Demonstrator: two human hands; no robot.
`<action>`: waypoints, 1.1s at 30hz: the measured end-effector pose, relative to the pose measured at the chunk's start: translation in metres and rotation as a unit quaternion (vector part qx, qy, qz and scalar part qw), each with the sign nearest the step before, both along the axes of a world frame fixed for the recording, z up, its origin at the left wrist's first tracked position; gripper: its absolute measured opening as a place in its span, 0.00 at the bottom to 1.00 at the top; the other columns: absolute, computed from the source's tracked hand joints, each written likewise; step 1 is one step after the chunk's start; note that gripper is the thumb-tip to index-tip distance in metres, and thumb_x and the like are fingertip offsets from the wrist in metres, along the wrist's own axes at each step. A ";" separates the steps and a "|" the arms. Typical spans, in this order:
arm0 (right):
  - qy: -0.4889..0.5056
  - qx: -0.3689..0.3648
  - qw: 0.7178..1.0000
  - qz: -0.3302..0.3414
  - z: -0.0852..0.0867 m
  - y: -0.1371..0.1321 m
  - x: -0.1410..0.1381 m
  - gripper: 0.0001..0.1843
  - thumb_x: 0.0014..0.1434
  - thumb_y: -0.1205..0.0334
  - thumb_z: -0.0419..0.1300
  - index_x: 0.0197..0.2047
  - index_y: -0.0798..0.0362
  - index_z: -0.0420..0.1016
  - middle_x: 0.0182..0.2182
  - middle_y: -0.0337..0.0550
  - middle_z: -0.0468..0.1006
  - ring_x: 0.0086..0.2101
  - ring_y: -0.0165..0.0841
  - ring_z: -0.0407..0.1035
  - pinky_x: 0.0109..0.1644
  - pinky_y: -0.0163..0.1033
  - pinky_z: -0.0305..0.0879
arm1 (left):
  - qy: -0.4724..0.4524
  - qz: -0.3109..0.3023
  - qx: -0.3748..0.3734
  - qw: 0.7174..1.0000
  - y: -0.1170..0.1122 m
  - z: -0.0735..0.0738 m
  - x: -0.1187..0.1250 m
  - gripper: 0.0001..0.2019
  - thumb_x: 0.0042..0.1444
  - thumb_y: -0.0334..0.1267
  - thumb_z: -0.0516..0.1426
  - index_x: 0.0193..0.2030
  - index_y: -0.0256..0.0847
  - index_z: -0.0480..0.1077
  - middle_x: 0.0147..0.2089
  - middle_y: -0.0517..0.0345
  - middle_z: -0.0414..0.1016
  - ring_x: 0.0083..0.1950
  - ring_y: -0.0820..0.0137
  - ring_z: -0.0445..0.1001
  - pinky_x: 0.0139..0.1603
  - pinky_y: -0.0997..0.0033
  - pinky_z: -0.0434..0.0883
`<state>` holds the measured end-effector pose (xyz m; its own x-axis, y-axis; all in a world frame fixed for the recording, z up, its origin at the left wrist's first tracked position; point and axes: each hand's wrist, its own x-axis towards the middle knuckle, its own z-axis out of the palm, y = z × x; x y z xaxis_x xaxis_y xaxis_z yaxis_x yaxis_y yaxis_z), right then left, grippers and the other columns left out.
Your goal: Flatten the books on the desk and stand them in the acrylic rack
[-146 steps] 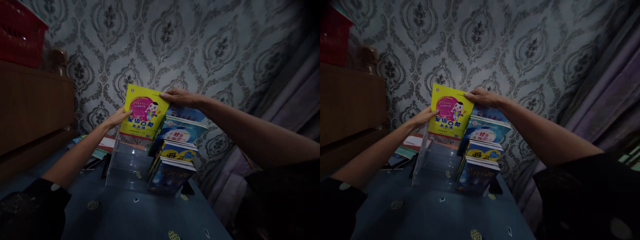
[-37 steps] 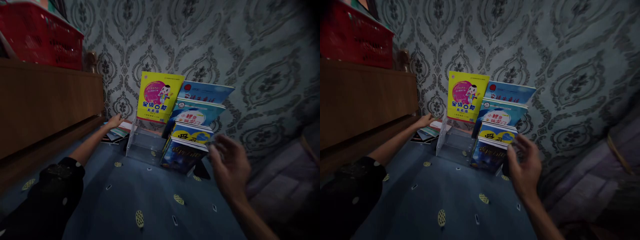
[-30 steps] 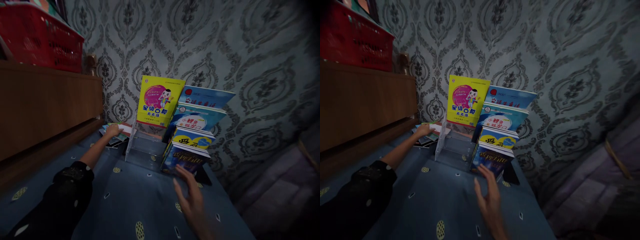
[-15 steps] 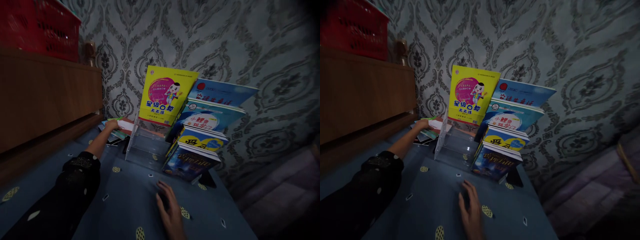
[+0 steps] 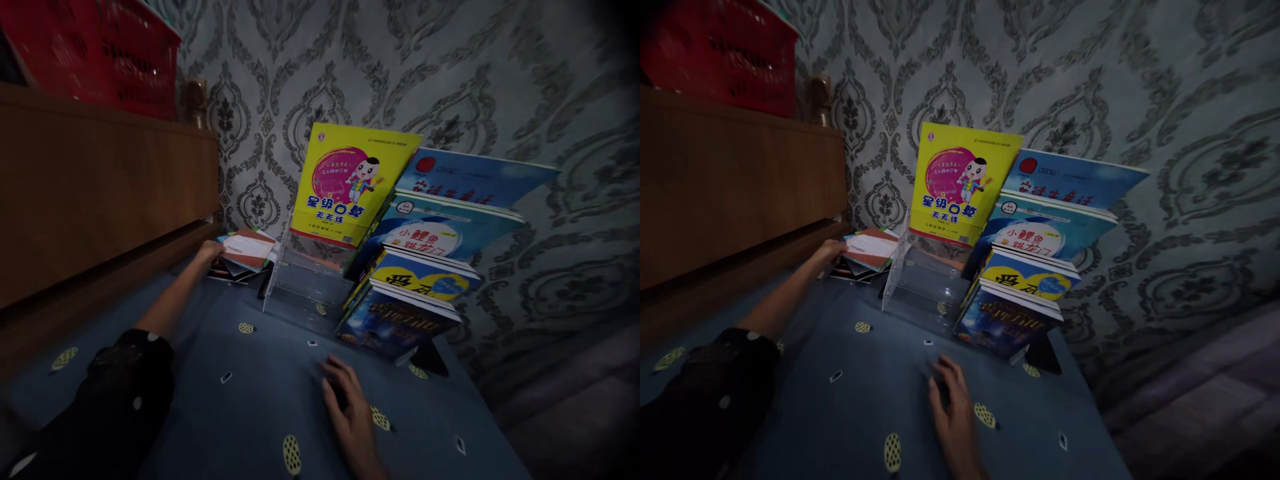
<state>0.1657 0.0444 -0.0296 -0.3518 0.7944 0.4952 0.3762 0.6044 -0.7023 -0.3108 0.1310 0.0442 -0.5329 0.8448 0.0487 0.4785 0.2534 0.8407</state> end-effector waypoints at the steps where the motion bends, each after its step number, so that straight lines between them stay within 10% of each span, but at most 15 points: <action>1: 0.002 0.000 1.000 0.001 -0.001 0.001 0.000 0.15 0.64 0.51 0.57 0.43 0.48 0.82 0.50 0.53 0.81 0.49 0.46 0.78 0.50 0.51 0.78 | -0.018 0.020 -0.015 1.000 -0.012 0.000 0.001 0.14 0.61 0.45 0.60 0.44 0.35 0.73 0.24 0.59 0.71 0.25 0.66 0.74 0.26 0.69 0.70; 4: 0.007 0.002 1.000 -0.009 -0.005 0.002 0.000 0.16 0.64 0.50 0.57 0.41 0.48 0.83 0.50 0.53 0.81 0.49 0.46 0.78 0.48 0.49 0.78 | -0.065 0.051 -0.048 0.995 -0.051 -0.002 0.008 0.12 0.59 0.46 0.61 0.43 0.40 0.71 0.14 0.69 0.59 0.16 0.71 0.67 0.19 0.75 0.62; 14: -0.002 0.002 1.000 0.014 -0.006 -0.002 -0.003 0.18 0.63 0.46 0.56 0.39 0.47 0.83 0.49 0.54 0.80 0.48 0.47 0.77 0.46 0.49 0.77 | -0.187 0.045 -0.113 0.975 -0.196 -0.035 0.081 0.24 0.58 0.44 0.59 0.59 0.43 0.59 0.20 0.64 0.73 0.21 0.68 0.75 0.17 0.81 0.57; 21: -0.021 -0.004 0.999 0.029 -0.008 -0.004 -0.003 0.21 0.64 0.44 0.55 0.40 0.50 0.82 0.50 0.54 0.79 0.49 0.45 0.74 0.46 0.46 0.74 | -0.249 -0.126 -0.129 0.952 -0.282 -0.036 0.185 0.34 0.59 0.61 0.54 0.62 0.38 0.54 0.24 0.62 0.75 0.23 0.65 0.76 0.21 0.74 0.66; 27: -0.040 0.032 0.997 0.055 -0.007 -0.015 -0.005 0.18 0.66 0.49 0.54 0.41 0.50 0.81 0.49 0.53 0.79 0.49 0.44 0.75 0.49 0.48 0.73 | 0.082 -0.162 -0.158 0.971 -0.281 -0.011 0.190 0.26 0.68 0.56 0.43 0.33 0.40 0.71 0.30 0.55 0.77 0.34 0.65 0.77 0.35 0.70 0.70; 33: -0.094 0.067 0.990 0.084 -0.005 -0.030 -0.007 0.16 0.68 0.54 0.52 0.45 0.51 0.79 0.49 0.52 0.77 0.48 0.43 0.75 0.50 0.47 0.74 | 0.317 -0.049 -0.150 0.935 -0.236 -0.034 0.152 0.24 0.66 0.44 0.50 0.66 0.37 0.62 0.68 0.41 0.66 0.67 0.53 0.66 0.62 0.55 0.67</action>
